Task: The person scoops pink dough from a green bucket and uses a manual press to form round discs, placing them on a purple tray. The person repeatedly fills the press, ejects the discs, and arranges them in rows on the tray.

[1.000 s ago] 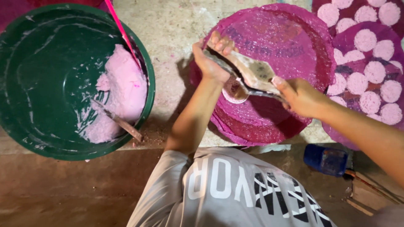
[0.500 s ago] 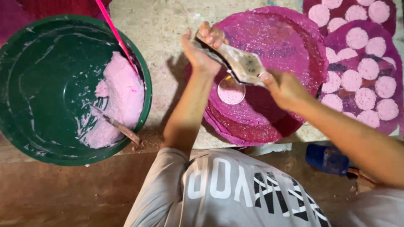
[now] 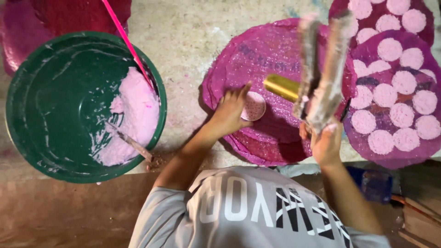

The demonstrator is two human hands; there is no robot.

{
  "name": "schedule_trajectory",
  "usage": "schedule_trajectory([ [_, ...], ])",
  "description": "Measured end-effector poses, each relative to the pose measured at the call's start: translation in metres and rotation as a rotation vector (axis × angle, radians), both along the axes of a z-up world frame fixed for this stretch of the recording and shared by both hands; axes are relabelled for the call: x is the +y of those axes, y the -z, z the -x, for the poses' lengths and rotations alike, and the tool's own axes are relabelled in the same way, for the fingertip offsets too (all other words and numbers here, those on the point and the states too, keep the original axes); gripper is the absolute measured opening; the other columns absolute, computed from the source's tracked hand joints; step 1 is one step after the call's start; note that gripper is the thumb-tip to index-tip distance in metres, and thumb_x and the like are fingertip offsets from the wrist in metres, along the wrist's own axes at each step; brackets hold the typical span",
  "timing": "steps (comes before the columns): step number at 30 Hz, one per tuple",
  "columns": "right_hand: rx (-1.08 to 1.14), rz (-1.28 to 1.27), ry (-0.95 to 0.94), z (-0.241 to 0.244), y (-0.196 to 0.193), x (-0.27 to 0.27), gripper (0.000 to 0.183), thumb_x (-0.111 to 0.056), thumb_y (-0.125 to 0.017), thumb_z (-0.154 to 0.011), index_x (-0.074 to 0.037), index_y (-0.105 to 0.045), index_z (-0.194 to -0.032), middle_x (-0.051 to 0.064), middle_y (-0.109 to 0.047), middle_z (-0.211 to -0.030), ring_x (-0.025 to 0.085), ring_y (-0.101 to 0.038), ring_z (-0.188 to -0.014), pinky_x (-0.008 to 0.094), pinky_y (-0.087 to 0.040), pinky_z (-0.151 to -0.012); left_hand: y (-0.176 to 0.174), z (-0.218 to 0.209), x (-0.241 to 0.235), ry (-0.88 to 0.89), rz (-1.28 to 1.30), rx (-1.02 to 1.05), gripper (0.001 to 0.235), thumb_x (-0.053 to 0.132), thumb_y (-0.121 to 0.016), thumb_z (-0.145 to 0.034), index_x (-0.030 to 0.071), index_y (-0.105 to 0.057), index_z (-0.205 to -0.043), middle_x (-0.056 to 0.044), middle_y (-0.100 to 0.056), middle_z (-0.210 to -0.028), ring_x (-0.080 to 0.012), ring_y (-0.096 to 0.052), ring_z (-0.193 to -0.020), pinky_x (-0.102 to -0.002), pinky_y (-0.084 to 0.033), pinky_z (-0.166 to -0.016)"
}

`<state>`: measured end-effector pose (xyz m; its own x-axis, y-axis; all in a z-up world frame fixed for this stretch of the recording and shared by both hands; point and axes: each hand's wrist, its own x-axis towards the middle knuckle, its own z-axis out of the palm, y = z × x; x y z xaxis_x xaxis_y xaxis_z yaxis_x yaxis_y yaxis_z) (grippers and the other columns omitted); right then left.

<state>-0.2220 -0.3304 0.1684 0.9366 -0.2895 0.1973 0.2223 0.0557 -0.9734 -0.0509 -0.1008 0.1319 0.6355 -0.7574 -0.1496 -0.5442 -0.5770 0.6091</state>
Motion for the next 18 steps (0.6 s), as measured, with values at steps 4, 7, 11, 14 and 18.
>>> schedule_trajectory([
  [4, -0.032, 0.032, 0.226, 0.033, 0.035, -0.011, 0.091, -0.078, -0.044, -0.096, 0.005, -0.049, -0.132, 0.012, -0.060, -0.100, 0.014, -0.056, -0.063, 0.028, -0.044, -0.048, 0.004, -0.003, -0.004, -0.073, 0.160, 0.047, 0.127, 0.032, -0.095, -0.065, 0.006, -0.013, -0.159, -0.027, -0.048, -0.145, -0.0440, -0.044, -0.135, -0.054, -0.037, -0.116],
  [7, 0.001, -0.011, 0.270, 0.060, 0.060, -0.027, 0.083, -0.077, -0.039, -0.104, 0.004, -0.055, -0.113, 0.012, -0.060, -0.077, 0.017, -0.059, -0.057, 0.030, -0.047, -0.047, 0.003, -0.027, -0.007, -0.123, 0.202, 0.098, 0.131, 0.032, -0.097, -0.069, 0.007, -0.009, -0.162, -0.028, -0.044, -0.150, -0.0478, -0.037, -0.137, -0.058, -0.029, -0.114],
  [11, -0.021, -0.184, 0.286, 0.087, 0.071, -0.043, 0.081, -0.075, -0.040, -0.103, 0.002, -0.052, -0.126, 0.011, -0.059, -0.092, 0.020, -0.058, -0.074, 0.034, -0.048, -0.063, -0.016, -0.068, -0.030, -0.192, 0.094, 0.093, 0.135, 0.036, -0.095, -0.063, 0.013, -0.009, -0.165, -0.024, -0.046, -0.151, -0.0433, -0.040, -0.142, -0.053, -0.032, -0.122],
  [14, -0.006, -0.082, 0.250, 0.090, 0.055, -0.044, 0.076, -0.072, -0.045, -0.100, 0.000, -0.053, -0.124, 0.009, -0.060, -0.092, 0.020, -0.057, -0.073, 0.035, -0.046, -0.063, -0.042, -0.070, -0.045, -0.071, 0.122, -0.013, 0.142, 0.042, -0.100, -0.057, 0.010, -0.008, -0.161, -0.025, -0.039, -0.154, -0.0474, -0.031, -0.145, -0.055, -0.026, -0.121],
  [18, 0.053, 0.388, 0.115, 0.078, 0.000, -0.036, 0.061, -0.063, -0.055, -0.101, -0.003, -0.061, -0.095, 0.007, -0.065, -0.080, 0.021, -0.064, -0.070, 0.037, -0.049, -0.065, -0.075, -0.014, -0.057, 0.162, 0.239, -0.129, 0.122, 0.043, -0.099, -0.057, 0.009, -0.023, -0.145, -0.027, -0.034, -0.145, -0.0483, -0.031, -0.134, -0.056, -0.026, -0.106],
])
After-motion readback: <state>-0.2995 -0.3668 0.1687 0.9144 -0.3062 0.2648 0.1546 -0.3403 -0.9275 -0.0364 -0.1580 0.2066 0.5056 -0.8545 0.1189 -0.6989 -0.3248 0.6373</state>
